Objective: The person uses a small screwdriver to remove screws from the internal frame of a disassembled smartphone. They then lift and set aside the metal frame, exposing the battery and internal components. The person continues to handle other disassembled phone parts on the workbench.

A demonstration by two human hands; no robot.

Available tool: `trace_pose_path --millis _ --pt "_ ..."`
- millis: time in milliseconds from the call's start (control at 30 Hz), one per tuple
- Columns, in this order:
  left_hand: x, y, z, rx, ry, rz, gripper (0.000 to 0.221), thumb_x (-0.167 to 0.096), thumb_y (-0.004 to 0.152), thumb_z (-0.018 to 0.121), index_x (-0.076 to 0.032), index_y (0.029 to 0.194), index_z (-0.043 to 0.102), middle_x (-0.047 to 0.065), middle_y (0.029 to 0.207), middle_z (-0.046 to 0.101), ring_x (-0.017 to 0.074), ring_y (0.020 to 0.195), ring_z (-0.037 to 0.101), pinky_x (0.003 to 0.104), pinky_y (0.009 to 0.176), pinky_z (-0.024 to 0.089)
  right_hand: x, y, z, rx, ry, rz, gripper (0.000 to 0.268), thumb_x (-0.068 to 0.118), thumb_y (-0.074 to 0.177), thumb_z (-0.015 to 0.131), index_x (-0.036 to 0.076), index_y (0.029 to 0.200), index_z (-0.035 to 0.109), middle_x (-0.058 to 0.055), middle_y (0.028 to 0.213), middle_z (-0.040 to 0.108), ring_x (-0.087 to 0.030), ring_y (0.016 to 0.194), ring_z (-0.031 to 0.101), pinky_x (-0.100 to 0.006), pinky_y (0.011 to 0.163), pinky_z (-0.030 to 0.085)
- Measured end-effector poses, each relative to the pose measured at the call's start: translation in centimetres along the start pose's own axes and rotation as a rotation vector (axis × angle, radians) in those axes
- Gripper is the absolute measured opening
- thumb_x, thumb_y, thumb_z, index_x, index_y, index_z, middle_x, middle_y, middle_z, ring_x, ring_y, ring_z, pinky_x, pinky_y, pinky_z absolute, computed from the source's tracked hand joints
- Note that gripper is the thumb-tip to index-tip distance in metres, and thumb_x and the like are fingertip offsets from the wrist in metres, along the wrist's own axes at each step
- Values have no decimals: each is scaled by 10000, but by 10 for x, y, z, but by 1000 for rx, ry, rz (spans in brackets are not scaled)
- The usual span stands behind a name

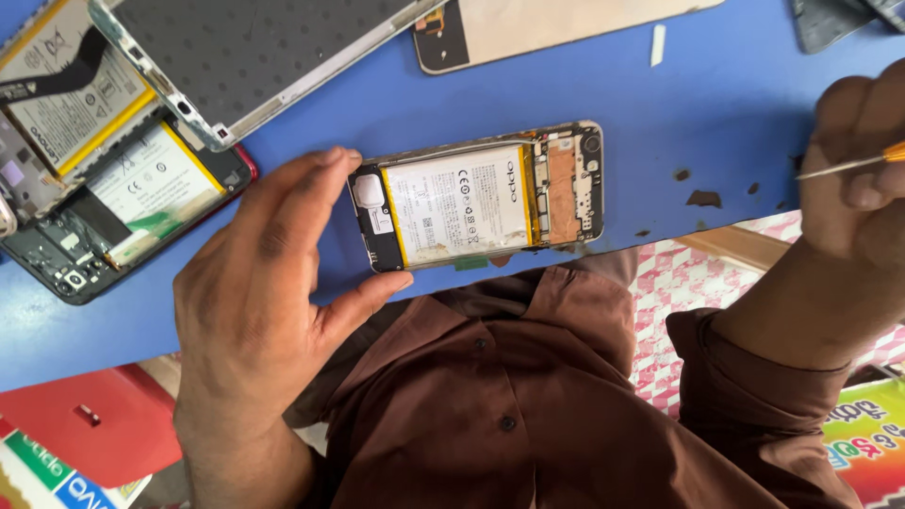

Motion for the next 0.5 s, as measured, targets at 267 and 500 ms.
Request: trace_pose_path --millis 267,500 --pt "11 5 6 98 -66 -60 1021 -334 698 978 -4 1472 399 101 1275 655 203 807 631 333 710 574 -1 11 28 5 -197 30 185 162 1056 592 109 886 541 -32 820 577 -118 713 558 -271 792 593" --pt "2 -3 -6 -35 -162 90 1038 -302 761 1013 -3 1470 317 123 1331 539 214 1046 667 288 832 603 27 22 112 79 -723 -105 151 171 1170 532 27 1125 530 -151 1021 646 -229 899 666 -326 855 628"
Point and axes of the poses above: each hand's wrist, its own y-axis towards the middle knuckle, its own z-axis out of the palm, x = y × z, the point moved 10 cm from there along y, towards the middle knuckle
